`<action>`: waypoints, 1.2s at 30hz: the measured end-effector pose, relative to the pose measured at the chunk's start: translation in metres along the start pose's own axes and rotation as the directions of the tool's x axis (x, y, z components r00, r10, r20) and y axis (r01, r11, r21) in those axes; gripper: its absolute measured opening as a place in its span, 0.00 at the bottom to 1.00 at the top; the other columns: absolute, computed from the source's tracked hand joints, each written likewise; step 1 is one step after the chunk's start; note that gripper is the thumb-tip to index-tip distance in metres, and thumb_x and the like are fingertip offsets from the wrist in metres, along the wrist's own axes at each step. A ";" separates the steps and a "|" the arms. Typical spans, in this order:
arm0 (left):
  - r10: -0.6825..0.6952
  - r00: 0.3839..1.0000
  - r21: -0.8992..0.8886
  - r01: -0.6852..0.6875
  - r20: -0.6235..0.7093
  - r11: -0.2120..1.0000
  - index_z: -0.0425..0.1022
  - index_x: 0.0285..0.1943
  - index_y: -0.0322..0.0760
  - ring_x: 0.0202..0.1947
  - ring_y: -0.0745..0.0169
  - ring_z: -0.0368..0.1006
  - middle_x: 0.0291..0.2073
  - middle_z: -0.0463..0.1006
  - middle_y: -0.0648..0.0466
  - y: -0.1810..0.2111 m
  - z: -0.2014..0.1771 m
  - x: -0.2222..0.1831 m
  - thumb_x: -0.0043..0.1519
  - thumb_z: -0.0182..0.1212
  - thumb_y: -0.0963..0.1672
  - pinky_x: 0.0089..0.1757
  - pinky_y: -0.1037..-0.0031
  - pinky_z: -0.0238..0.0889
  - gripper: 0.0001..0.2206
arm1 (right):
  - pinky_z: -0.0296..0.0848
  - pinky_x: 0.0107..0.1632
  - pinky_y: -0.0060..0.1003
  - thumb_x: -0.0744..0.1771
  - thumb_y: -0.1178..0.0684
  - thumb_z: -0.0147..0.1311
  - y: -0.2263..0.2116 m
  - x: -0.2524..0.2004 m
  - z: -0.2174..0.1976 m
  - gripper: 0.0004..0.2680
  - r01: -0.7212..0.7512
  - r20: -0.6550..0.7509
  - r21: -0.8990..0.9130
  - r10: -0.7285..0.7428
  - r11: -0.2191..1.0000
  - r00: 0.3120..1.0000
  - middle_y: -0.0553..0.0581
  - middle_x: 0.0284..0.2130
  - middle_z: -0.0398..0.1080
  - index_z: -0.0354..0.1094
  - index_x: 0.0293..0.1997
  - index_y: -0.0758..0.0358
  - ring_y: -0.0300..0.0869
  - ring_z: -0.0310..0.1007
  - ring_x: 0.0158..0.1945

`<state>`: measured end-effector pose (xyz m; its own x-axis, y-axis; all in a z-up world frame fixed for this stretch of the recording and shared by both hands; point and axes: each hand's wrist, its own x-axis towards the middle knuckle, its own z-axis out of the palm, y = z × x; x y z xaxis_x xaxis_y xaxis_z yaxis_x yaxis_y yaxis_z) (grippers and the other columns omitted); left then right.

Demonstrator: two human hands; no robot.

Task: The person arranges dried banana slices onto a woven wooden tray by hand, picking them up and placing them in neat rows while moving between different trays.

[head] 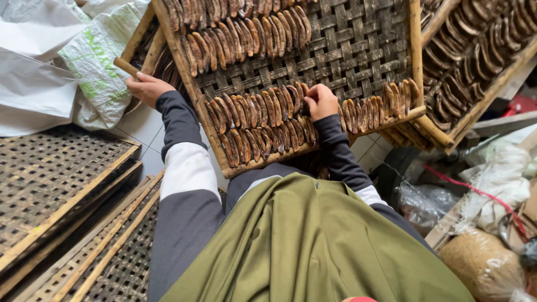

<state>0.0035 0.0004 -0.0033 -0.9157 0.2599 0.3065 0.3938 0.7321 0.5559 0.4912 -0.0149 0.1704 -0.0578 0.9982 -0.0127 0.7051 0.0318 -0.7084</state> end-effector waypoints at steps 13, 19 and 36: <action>0.004 0.999 0.070 -0.007 0.037 0.998 0.63 0.57 0.35 0.40 0.47 0.83 0.49 0.76 0.40 -0.015 0.006 0.011 0.71 0.45 0.49 0.36 0.66 0.79 0.14 | 0.76 0.42 0.37 0.64 0.65 0.63 0.003 -0.002 -0.011 0.06 0.066 0.098 0.101 -0.076 0.993 0.992 0.60 0.36 0.72 0.70 0.40 0.67 0.47 0.77 0.38; -0.027 0.998 0.032 0.026 0.059 0.999 0.63 0.55 0.38 0.39 0.50 0.83 0.47 0.77 0.43 -0.006 0.000 0.010 0.71 0.43 0.49 0.35 0.67 0.80 0.13 | 0.76 0.43 0.37 0.64 0.64 0.62 -0.004 -0.001 -0.017 0.06 0.088 0.136 0.080 -0.098 0.993 0.986 0.59 0.37 0.72 0.70 0.41 0.67 0.46 0.77 0.39; -0.007 0.999 -0.003 0.007 -0.043 1.000 0.66 0.52 0.39 0.36 0.41 0.78 0.41 0.75 0.43 0.017 -0.018 0.002 0.70 0.52 0.48 0.35 0.57 0.72 0.10 | 0.71 0.49 0.47 0.62 0.54 0.70 0.037 0.180 0.039 0.14 0.284 -0.163 -0.273 -0.335 0.919 0.928 0.65 0.43 0.65 0.71 0.49 0.64 0.58 0.69 0.45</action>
<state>0.0102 0.0023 0.0207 -0.9141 0.2275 0.3356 0.3878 0.7322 0.5600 0.4789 0.1642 0.1141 -0.1750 0.9237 0.3407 0.8244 0.3267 -0.4622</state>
